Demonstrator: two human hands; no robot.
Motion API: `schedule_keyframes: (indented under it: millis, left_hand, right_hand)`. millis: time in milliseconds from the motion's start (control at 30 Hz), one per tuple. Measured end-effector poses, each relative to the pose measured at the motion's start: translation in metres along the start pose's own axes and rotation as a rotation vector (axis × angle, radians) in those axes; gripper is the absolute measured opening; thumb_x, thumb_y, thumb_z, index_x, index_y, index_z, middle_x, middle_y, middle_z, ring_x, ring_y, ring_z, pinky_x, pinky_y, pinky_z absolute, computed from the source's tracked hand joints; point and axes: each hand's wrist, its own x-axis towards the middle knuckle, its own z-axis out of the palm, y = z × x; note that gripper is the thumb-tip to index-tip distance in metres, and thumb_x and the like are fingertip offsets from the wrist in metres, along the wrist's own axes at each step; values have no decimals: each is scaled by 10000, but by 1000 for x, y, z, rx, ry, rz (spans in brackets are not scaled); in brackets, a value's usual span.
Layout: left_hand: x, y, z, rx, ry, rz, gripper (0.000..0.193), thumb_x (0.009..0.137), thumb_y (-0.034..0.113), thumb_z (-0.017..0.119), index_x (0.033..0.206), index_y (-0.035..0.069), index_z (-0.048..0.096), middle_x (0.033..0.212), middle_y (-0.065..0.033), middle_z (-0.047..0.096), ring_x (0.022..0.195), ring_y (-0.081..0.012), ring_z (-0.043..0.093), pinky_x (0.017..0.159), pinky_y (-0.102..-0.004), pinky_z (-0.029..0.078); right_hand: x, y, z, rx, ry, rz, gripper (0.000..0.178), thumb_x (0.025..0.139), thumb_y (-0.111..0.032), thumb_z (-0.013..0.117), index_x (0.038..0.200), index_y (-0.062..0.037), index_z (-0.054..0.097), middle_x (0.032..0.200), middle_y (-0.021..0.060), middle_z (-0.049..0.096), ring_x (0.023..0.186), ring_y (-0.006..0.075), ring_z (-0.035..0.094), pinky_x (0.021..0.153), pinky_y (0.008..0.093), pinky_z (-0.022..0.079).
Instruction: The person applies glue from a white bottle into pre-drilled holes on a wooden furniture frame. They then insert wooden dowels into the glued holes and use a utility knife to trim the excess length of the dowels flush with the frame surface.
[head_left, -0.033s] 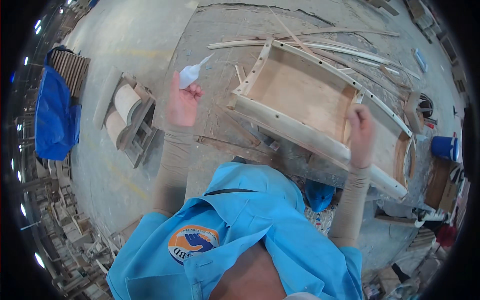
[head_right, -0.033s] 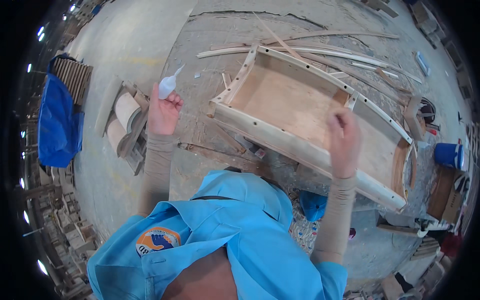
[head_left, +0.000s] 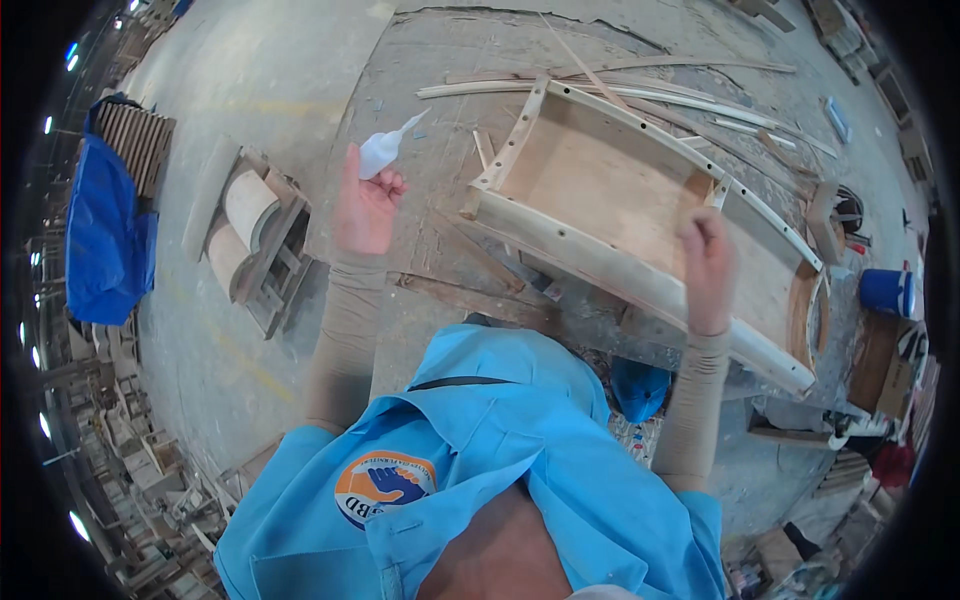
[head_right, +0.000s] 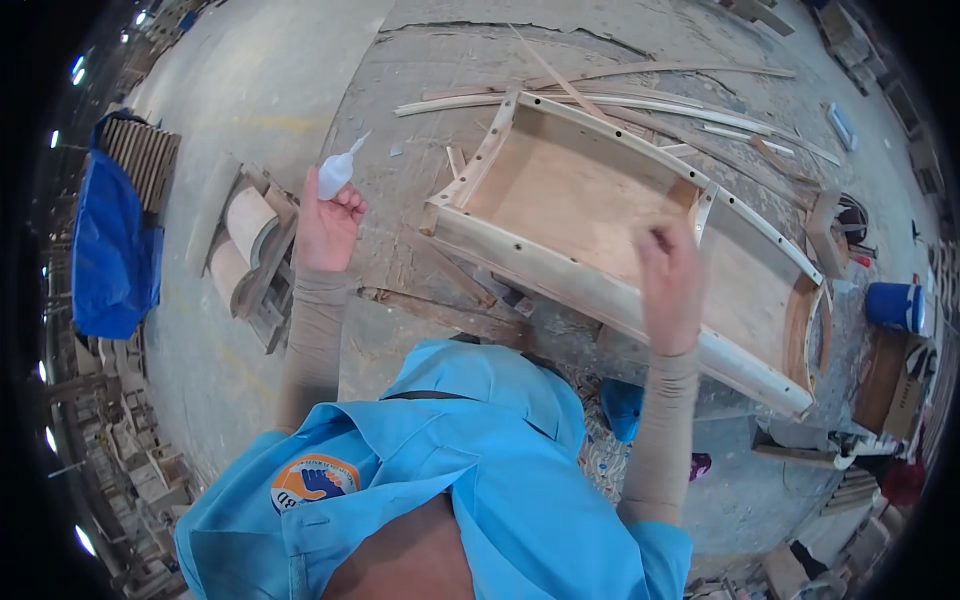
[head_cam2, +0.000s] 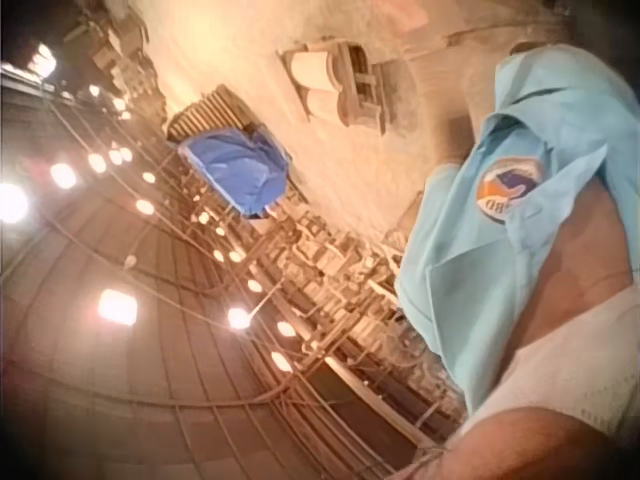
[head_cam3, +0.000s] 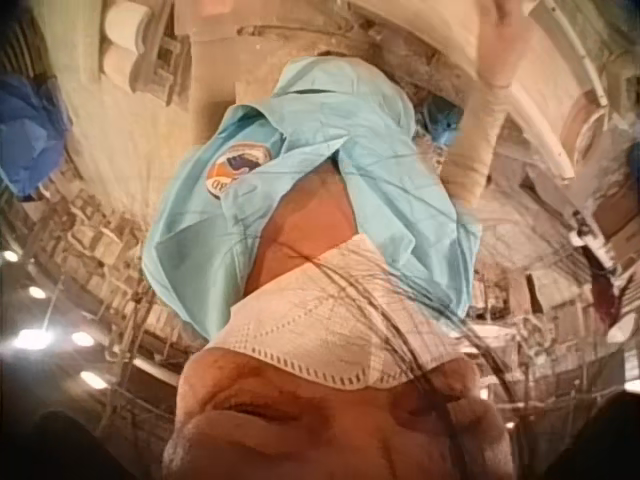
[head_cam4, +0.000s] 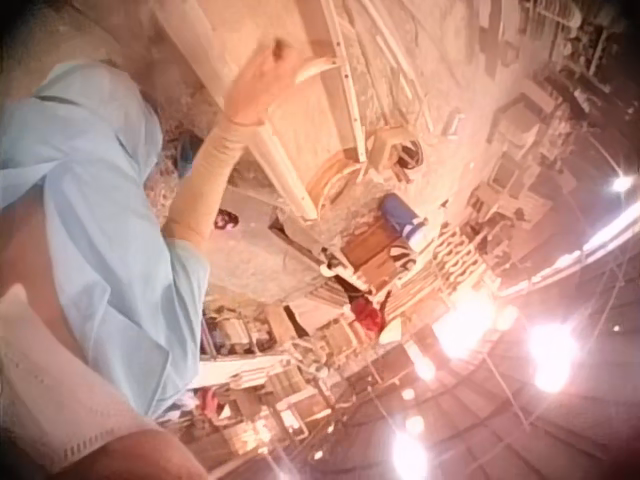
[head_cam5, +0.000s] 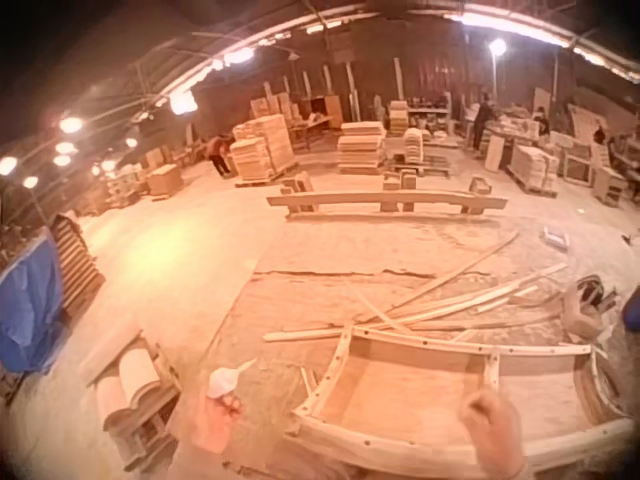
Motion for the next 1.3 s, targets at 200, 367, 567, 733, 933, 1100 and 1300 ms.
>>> schedule_keyframes:
  millis: [200, 367, 567, 733, 933, 1100, 1300]
  left_hand:
    - [11, 11, -59, -68, -61, -74, 368, 943, 408, 485, 1040, 63, 569, 707, 12, 483, 682, -108, 473, 674, -276, 415]
    - [22, 18, -95, -69, -80, -136, 353, 948, 394, 481, 1035, 65, 577, 706, 16, 492, 677, -99, 479, 656, -268, 419]
    - [37, 25, -108, -69, -151, -160, 349, 944, 397, 485, 1015, 70, 581, 700, 11, 495, 685, -119, 488, 666, -282, 419]
    - [41, 30, -113, -37, -203, -175, 356, 946, 404, 476, 1006, 69, 581, 699, 11, 492, 687, -126, 488, 672, -284, 413]
    - [48, 33, -122, -9, -217, -190, 362, 947, 410, 470, 1023, 73, 579, 696, 16, 490, 683, -115, 484, 675, -278, 409]
    - [52, 34, -128, 5, -244, -204, 361, 947, 416, 470, 1034, 83, 576, 699, 17, 491, 679, -108, 481, 680, -274, 407]
    - [55, 32, -122, 12, -281, -225, 360, 949, 417, 467, 1027, 79, 565, 698, 14, 485, 676, -109, 478, 679, -273, 407]
  right_hand:
    - [-13, -61, 106, 17, -54, -135, 63, 819, -26, 583, 865, 13, 563, 796, 114, 551, 726, 232, 564, 677, 307, 447]
    - [-21, -72, 164, -193, -15, -153, 71, 789, -47, 614, 831, -13, 567, 792, 116, 533, 736, 286, 553, 656, 365, 432]
    - [-28, -67, 198, -506, 109, -227, 87, 782, -110, 630, 823, -76, 561, 815, 71, 519, 798, 258, 534, 698, 369, 402]
    - [-27, -67, 209, -657, 203, -278, 96, 772, -115, 638, 827, -94, 562, 816, 51, 514, 801, 237, 534, 692, 359, 407]
    - [-31, -68, 209, -798, 180, -384, 112, 764, -108, 626, 869, -94, 588, 833, 30, 530, 801, 210, 544, 670, 344, 428]
    - [-61, -67, 210, -994, 112, -334, 448, 786, -228, 629, 1208, -109, 542, 1261, 16, 463, 1166, 228, 434, 954, 426, 344]
    - [-71, -71, 226, -1030, 48, -140, 659, 824, -363, 587, 1398, -127, 366, 1498, -23, 214, 1371, 272, 193, 1092, 538, 129]
